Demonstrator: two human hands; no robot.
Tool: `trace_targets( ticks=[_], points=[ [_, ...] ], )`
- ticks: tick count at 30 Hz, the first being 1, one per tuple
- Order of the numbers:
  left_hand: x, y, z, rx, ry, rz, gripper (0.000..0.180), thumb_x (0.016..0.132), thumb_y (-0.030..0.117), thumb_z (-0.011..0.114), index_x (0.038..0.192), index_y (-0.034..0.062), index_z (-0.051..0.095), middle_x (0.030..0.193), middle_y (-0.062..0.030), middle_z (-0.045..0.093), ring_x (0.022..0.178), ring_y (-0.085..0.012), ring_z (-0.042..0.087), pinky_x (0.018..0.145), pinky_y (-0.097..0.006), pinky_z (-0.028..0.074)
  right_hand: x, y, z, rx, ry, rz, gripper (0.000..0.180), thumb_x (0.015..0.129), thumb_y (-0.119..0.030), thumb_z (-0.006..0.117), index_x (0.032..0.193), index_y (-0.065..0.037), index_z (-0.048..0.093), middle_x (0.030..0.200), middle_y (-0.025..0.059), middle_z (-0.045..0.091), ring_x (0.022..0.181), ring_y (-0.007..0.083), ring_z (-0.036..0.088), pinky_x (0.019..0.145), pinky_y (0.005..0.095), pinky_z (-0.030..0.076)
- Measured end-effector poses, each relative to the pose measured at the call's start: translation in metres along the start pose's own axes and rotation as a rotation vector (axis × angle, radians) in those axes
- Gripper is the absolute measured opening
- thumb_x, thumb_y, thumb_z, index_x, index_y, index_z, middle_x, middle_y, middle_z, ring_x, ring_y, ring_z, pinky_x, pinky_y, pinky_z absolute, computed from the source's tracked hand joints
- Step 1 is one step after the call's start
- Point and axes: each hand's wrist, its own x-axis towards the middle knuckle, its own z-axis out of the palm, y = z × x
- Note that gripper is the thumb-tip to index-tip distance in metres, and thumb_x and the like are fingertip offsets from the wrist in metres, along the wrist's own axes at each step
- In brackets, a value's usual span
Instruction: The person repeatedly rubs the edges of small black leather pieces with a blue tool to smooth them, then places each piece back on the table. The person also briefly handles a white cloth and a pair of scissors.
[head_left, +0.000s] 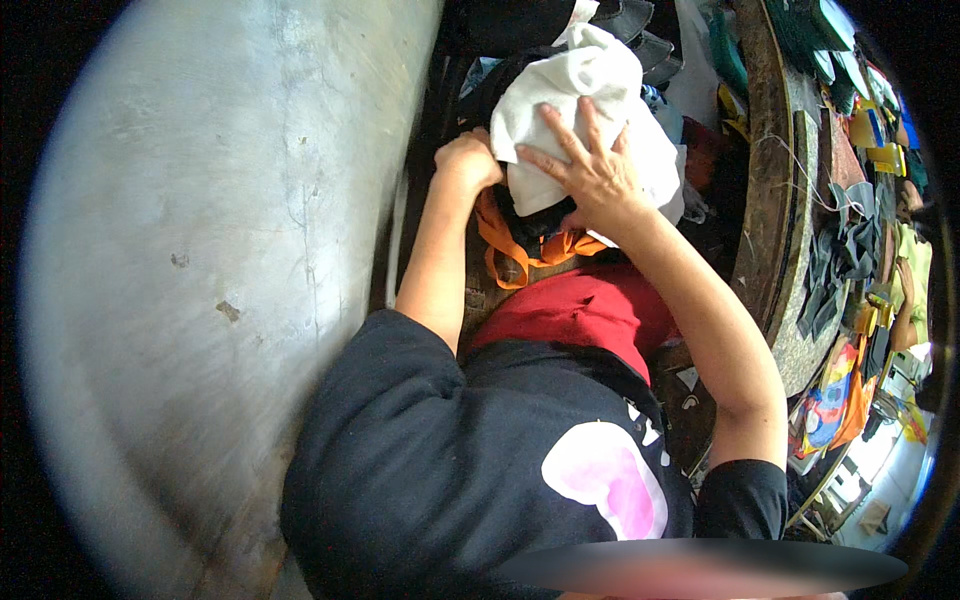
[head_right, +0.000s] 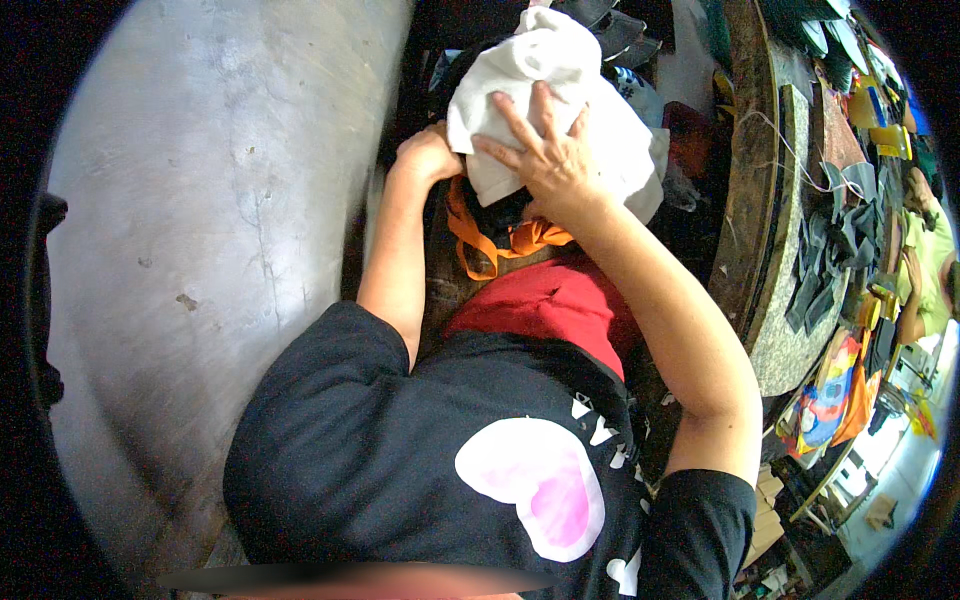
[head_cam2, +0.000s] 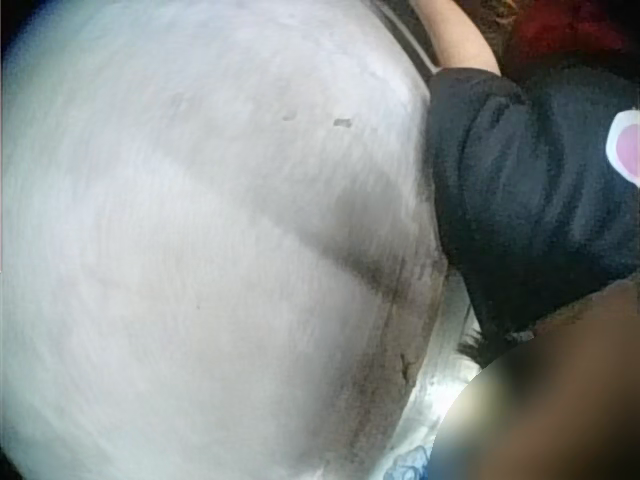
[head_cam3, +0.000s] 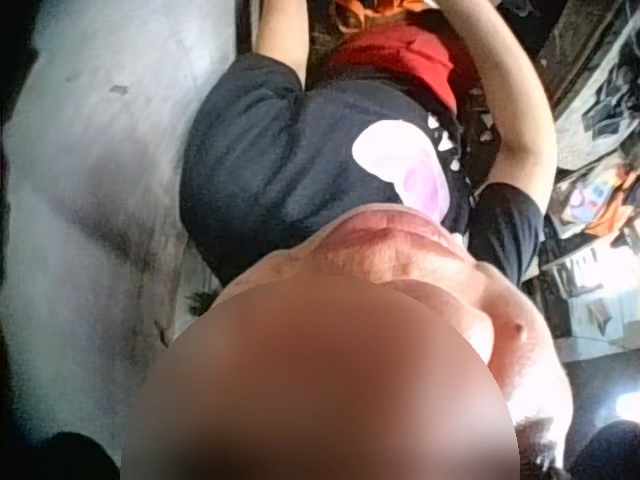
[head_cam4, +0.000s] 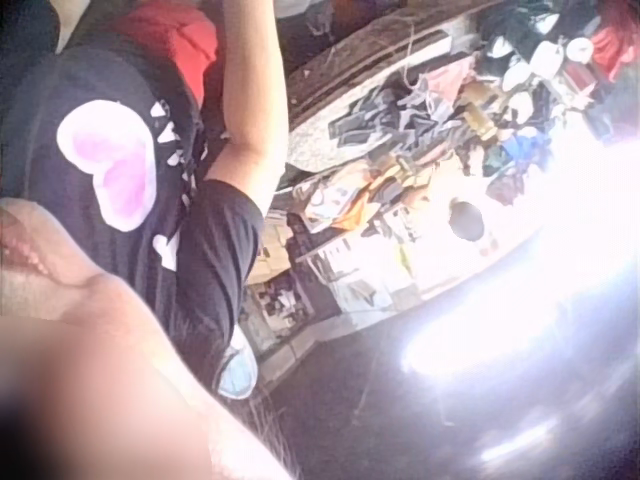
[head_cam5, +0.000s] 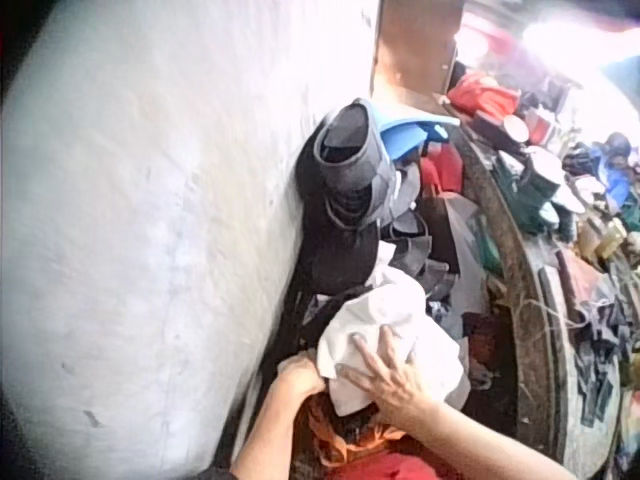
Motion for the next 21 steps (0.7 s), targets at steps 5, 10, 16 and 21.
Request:
trace_targets(
  ticks=[5,10,16,21],
  points=[
    [-0.02,0.025,0.025,-0.099,0.024,0.028,0.07,0.082,0.013,0.061,0.136,-0.0145,0.027,0.114,-0.0283,0.061,0.108,-0.0354,0.061,0.089,-0.041,0.052,0.02,0.036,0.008,0.194,0.297,0.04,0.061,0.064,-0.006,0.074,0.118,-0.026,0.057,0.146,0.0061,0.036,0.12,0.0374,0.047,0.094,0.0484,0.047],
    [-0.048,0.029,-0.005,-0.259,0.32,0.016,0.036,0.081,0.024,0.066,0.105,-0.0015,0.061,0.102,-0.0229,0.066,0.1,-0.0367,0.063,0.081,-0.045,0.051,0.026,0.069,-0.006,0.334,0.347,0.083,0.054,0.065,0.0,0.069,0.114,-0.018,0.057,0.138,0.0064,0.048,0.118,0.0355,0.053,0.098,0.0411,0.046],
    [-0.09,0.044,-0.069,-0.932,0.623,0.267,0.011,0.082,0.004,0.061,0.09,0.0007,0.067,0.082,-0.0102,0.069,0.075,-0.0147,0.065,0.069,-0.027,0.049,0.021,0.082,-0.013,0.455,0.436,0.094,0.05,0.069,0.007,0.055,0.112,-0.017,0.058,0.134,0.0067,0.052,0.114,0.034,0.056,0.095,0.0413,0.049],
    [-0.139,0.067,-0.101,-1.307,0.834,0.692,0.006,0.081,-0.002,0.058,0.082,-0.0001,0.064,0.078,-0.0022,0.063,0.071,-0.006,0.055,0.066,-0.021,0.044,0.023,0.085,-0.015,0.516,0.464,0.124,0.049,0.07,0.008,0.052,0.112,-0.017,0.059,0.133,0.0075,0.052,0.112,0.0353,0.058,0.093,0.0421,0.05]
  ],
)
